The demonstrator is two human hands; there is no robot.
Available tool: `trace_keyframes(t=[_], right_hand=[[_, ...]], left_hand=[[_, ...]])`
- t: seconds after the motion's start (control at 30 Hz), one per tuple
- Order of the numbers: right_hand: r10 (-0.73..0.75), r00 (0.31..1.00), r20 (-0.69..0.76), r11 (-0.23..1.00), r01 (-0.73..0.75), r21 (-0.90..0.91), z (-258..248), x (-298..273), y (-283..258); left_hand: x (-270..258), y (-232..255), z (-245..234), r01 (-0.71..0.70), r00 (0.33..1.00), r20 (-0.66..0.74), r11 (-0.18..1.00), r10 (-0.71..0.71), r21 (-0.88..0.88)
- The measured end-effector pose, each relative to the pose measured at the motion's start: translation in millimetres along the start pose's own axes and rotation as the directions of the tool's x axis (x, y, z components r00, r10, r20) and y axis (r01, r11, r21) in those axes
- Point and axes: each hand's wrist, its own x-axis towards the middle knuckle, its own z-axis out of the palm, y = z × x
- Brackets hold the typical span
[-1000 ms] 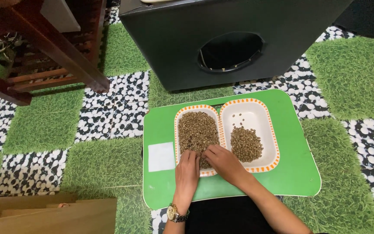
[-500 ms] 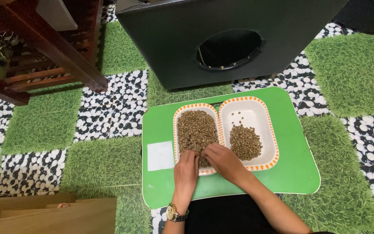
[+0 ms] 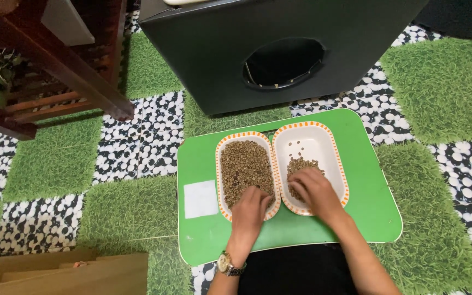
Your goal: Manually sorting green coffee beans by hand between two trays for quality control.
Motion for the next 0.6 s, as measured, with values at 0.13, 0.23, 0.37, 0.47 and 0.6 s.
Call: trace_keyframes(t=[0.13, 0.23, 0.37, 0.47, 0.6], right_hand=[[0.065, 0.997, -0.028, 0.997, -0.067, -0.050, -12, -6, 21], [0.035, 0.997, -0.065, 0.997, -0.039, -0.063, -20, -8, 32], [0.038, 0.990, -0.137, 0.993, -0.053, -0.107, -35, -4, 25], [0.059, 0.982, -0.181, 0.992, -0.077, -0.095, -40, -6, 25], [0.075, 0.979, -0.187, 0.991, -0.094, -0.095, -36, -13, 31]], left_hand=[[2, -11, 49, -0.099, 0.994, 0.052, 0.995, 0.098, 0.015], [14, 1, 56, -0.199, 0.979, 0.066, 0.978, 0.195, 0.063], [27, 14, 73, -0.294, 0.955, 0.067, 0.955, 0.291, 0.048], [39, 35, 61, -0.334, 0.942, 0.061, 0.941, 0.331, 0.061], [38, 24, 77, -0.343, 0.938, 0.068, 0.938, 0.339, 0.047]])
